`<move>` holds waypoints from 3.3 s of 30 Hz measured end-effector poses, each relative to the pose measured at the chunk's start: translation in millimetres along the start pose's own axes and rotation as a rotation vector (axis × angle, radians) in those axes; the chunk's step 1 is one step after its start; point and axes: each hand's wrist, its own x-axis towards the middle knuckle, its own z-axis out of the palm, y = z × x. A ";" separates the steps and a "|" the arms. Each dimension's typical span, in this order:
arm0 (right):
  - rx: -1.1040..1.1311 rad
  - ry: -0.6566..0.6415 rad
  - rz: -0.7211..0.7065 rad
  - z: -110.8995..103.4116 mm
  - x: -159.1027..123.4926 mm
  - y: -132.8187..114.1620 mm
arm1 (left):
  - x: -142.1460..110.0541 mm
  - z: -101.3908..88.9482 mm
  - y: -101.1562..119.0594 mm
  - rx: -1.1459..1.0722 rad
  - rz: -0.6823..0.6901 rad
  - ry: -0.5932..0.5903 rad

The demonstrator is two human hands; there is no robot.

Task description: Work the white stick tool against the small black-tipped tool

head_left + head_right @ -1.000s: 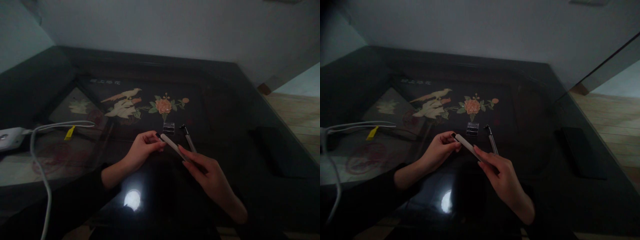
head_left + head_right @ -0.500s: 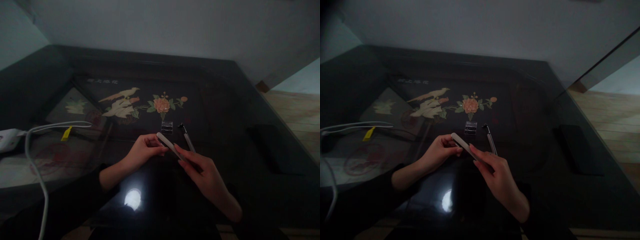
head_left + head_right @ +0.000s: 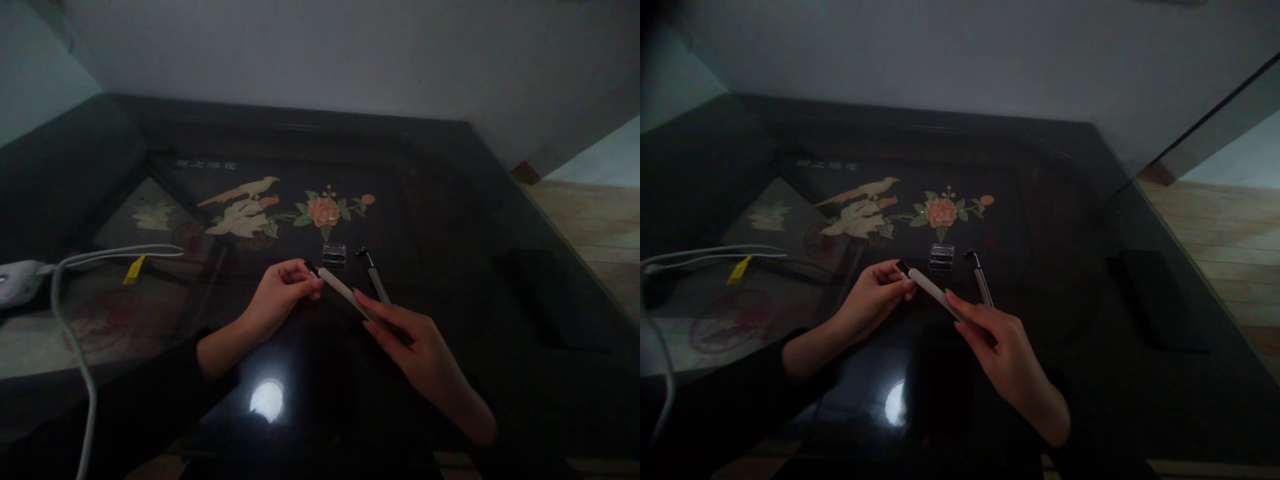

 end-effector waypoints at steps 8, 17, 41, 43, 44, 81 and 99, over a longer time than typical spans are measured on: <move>0.076 -0.006 0.011 6.4 0.8 -2.4 | -3.2 0.4 -2.7 0.098 -0.081 -0.153; 0.331 0.122 0.303 -4.8 4.3 -3.5 | -3.4 -0.9 -5.0 0.108 -0.035 -0.199; -0.479 0.290 0.063 -22.2 68.4 59.9 | -6.5 2.0 0.1 0.232 0.055 -0.155; -0.490 0.294 0.051 -23.4 69.2 60.7 | -6.6 2.3 0.2 0.225 0.058 -0.163; -0.493 0.296 0.047 -24.6 69.7 60.6 | -6.7 2.2 0.2 0.225 0.060 -0.169; 0.157 0.077 0.168 5.9 43.2 -3.0 | -5.7 -2.1 4.0 0.552 0.200 -0.092; -0.084 0.061 -0.085 8.5 39.9 -4.2 | -8.7 -7.6 0.8 0.831 0.458 -0.142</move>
